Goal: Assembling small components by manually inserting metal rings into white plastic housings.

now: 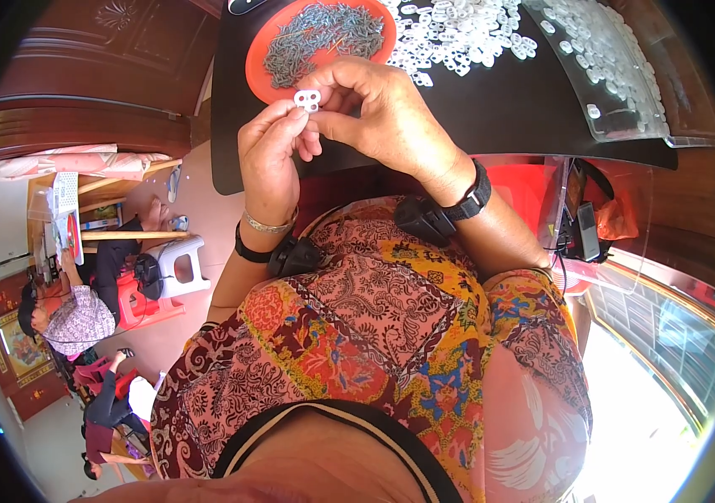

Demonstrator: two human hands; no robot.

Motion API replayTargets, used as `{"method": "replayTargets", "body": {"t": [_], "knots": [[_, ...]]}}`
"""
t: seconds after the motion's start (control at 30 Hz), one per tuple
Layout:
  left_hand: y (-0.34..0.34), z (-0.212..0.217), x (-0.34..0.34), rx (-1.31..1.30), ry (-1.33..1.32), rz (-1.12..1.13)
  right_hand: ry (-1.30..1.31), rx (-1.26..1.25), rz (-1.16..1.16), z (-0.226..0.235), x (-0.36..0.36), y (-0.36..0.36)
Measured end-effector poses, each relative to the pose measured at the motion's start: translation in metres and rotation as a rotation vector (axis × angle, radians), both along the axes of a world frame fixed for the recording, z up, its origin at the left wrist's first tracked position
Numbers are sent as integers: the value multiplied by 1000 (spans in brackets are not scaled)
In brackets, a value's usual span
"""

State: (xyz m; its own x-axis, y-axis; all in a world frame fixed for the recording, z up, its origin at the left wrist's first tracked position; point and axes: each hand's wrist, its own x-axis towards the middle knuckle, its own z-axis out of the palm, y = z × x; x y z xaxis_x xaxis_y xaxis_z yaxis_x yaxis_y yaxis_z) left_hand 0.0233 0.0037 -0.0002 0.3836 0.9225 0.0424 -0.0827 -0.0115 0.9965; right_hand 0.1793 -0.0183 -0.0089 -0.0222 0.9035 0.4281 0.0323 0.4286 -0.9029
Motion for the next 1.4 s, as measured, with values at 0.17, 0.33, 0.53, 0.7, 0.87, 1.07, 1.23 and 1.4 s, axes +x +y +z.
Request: {"method": "replayTargets", "body": {"t": [0.17,0.33,0.53,0.7,0.87,1.07,1.23,1.4], "knots": [[3,1,-1,-24,-60,-27,-118,76,-72,2,0,0],[4,-3,-1,-11,-102,-25,-208,146,-88,5,0,1],[3,-2,-1,30,-29,-16,-252,184,-139,9,-2,-1],[4,1,-6,33,-38,-27,-241,160,-124,8,-2,-1],[3,6,-7,40,-29,-27,-121,121,-45,4,-3,-1],[2,5,-4,35,31,-20,-232,172,-68,6,-1,-2],[0,9,-2,-24,2,6,-179,116,-47,9,-3,-4],[0,7,-4,-26,-22,-1,-164,82,-25,12,-3,-6]]}}
